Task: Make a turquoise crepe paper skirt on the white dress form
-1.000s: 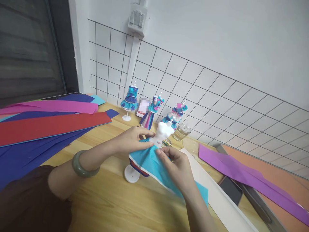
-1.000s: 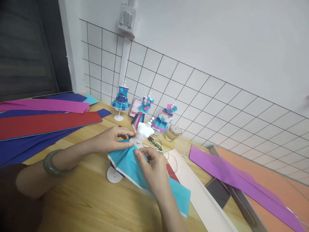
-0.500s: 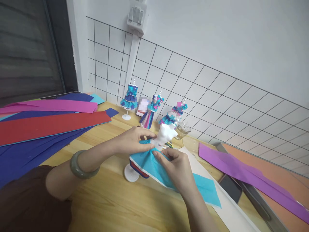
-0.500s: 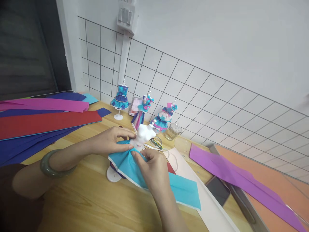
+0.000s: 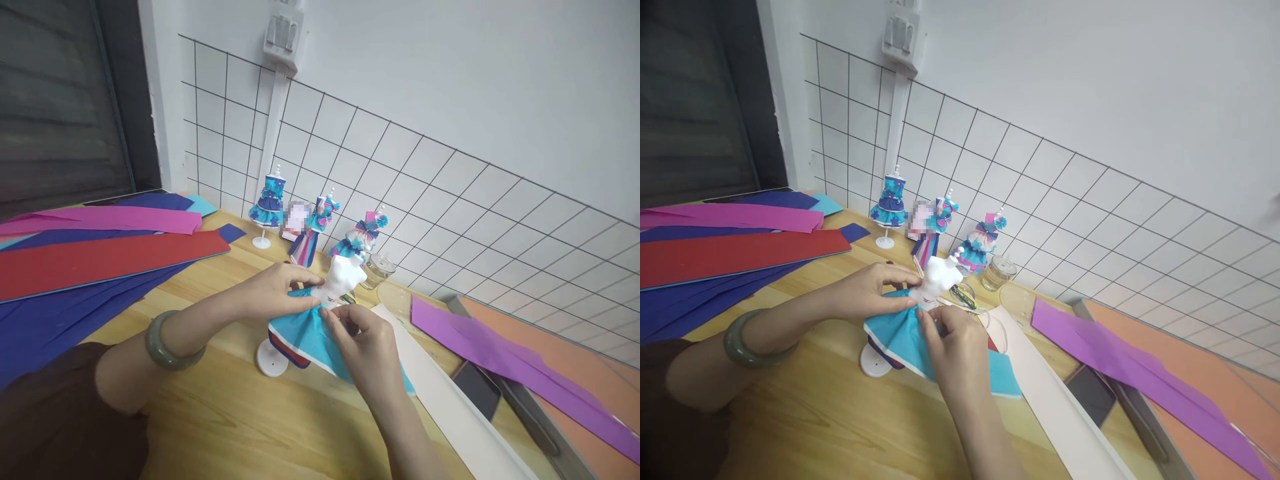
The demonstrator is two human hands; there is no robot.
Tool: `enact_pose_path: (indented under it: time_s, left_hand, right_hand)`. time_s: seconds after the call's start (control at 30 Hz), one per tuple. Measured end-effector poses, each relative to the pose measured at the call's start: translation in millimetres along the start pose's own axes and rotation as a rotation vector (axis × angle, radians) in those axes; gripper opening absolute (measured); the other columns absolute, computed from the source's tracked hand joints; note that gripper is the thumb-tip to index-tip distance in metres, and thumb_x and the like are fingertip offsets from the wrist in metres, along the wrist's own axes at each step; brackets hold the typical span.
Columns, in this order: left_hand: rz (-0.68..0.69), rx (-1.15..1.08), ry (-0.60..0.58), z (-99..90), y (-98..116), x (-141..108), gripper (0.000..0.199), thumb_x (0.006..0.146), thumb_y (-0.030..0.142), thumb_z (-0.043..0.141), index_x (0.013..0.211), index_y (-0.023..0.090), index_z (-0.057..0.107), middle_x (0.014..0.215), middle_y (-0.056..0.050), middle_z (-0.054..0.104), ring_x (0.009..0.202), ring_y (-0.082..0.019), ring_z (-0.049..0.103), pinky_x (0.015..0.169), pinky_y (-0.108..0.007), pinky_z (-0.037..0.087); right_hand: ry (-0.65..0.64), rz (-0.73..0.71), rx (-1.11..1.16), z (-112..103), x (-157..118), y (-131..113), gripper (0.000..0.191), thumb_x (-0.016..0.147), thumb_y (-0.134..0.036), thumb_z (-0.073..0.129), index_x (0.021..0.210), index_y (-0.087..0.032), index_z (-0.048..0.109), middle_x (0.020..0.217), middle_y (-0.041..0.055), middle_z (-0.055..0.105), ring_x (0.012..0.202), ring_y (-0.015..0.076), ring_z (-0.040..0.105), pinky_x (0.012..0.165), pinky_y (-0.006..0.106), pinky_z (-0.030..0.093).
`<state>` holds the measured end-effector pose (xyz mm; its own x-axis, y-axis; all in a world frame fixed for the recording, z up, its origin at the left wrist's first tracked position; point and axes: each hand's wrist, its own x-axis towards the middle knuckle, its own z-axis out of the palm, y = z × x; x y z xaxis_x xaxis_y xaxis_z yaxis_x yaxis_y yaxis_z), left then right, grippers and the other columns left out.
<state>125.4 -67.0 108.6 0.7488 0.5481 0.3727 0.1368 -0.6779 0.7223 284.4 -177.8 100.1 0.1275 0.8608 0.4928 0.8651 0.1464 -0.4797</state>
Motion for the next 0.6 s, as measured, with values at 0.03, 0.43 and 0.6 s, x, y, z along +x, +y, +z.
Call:
enact_pose_path:
  time_s: [0.03,0.43,0.6]
  left_hand:
    - [-0.002,0.001,0.000,-0.1,-0.3,0.0,0.026,0.078,0.032,0.057,0.099,0.020,0.066,0.107,-0.003,0.066,0.104,-0.023,0.057,0.080,-0.029,0.048]
    - [0.014,-0.045,0.002,0.1,-0.1,0.0,0.030,0.079,0.030,0.058,0.107,0.022,0.065,0.109,-0.002,0.067,0.104,-0.022,0.058,0.081,-0.027,0.050]
    - [-0.016,-0.005,-0.012,-0.2,2.4,-2.1,0.032,0.079,0.033,0.057,0.107,0.021,0.064,0.107,-0.003,0.067,0.102,-0.023,0.059,0.079,-0.029,0.051]
  right_hand:
    - [0.015,-0.034,-0.031,0.0,-0.6,0.0,0.025,0.085,-0.034,0.055,0.066,-0.019,0.061,0.060,-0.0008,0.061,0.054,0.0126,0.051,0.053,0.024,0.036]
    - [0.070,-0.111,-0.151,2.5,-1.1,2.4,0.021,0.086,-0.033,0.056,0.071,-0.019,0.062,0.067,0.0013,0.066,0.060,0.0150,0.056,0.058,0.026,0.036]
    - [0.037,-0.024,-0.103,1.7,-1.6,1.7,0.023,0.085,-0.035,0.056,0.069,-0.020,0.061,0.065,0.0006,0.064,0.060,0.0149,0.056,0.057,0.025,0.036]
